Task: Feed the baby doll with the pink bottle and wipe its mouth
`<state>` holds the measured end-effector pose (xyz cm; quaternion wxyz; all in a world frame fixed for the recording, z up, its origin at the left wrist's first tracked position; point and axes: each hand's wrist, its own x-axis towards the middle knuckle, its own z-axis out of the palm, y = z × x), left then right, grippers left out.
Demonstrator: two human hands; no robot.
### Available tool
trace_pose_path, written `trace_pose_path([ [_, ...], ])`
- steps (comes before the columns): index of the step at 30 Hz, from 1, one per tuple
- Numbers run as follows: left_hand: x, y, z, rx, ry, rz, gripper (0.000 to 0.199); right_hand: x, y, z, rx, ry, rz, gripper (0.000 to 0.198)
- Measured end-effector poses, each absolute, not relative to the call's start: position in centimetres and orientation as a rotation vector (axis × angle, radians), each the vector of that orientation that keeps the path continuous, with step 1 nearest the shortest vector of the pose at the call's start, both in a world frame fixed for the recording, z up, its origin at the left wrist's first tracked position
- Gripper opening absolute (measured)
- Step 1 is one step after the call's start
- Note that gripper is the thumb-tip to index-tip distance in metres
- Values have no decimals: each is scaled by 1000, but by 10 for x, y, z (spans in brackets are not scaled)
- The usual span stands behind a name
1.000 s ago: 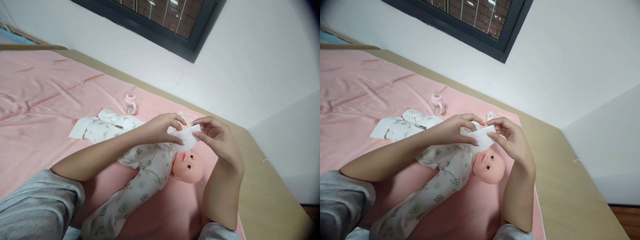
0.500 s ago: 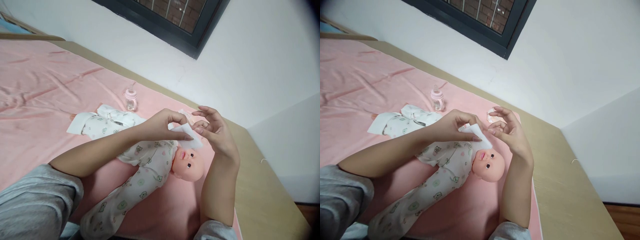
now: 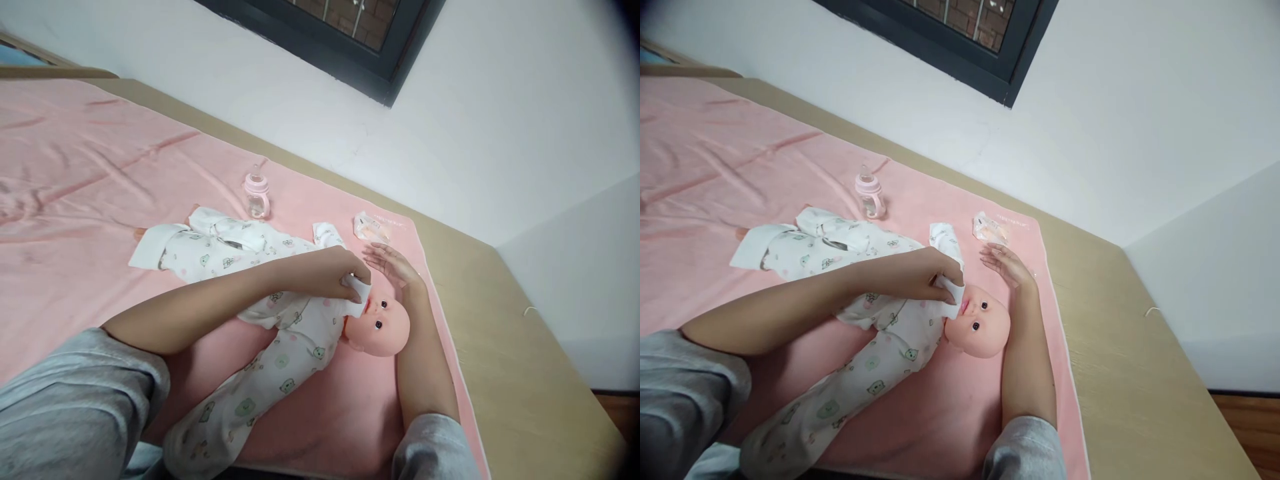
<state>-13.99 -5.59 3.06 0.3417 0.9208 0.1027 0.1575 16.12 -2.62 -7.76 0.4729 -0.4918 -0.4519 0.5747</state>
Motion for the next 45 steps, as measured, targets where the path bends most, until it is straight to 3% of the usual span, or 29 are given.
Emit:
trace_pose_path([
  [22, -133, -59, 17, 2415, 192, 452, 25, 163, -22, -94, -1143, -960, 1324, 29],
  [45, -132, -53, 15, 2400, 278, 522, 23, 163, -21, -95, -1136, -907, 1329, 19],
])
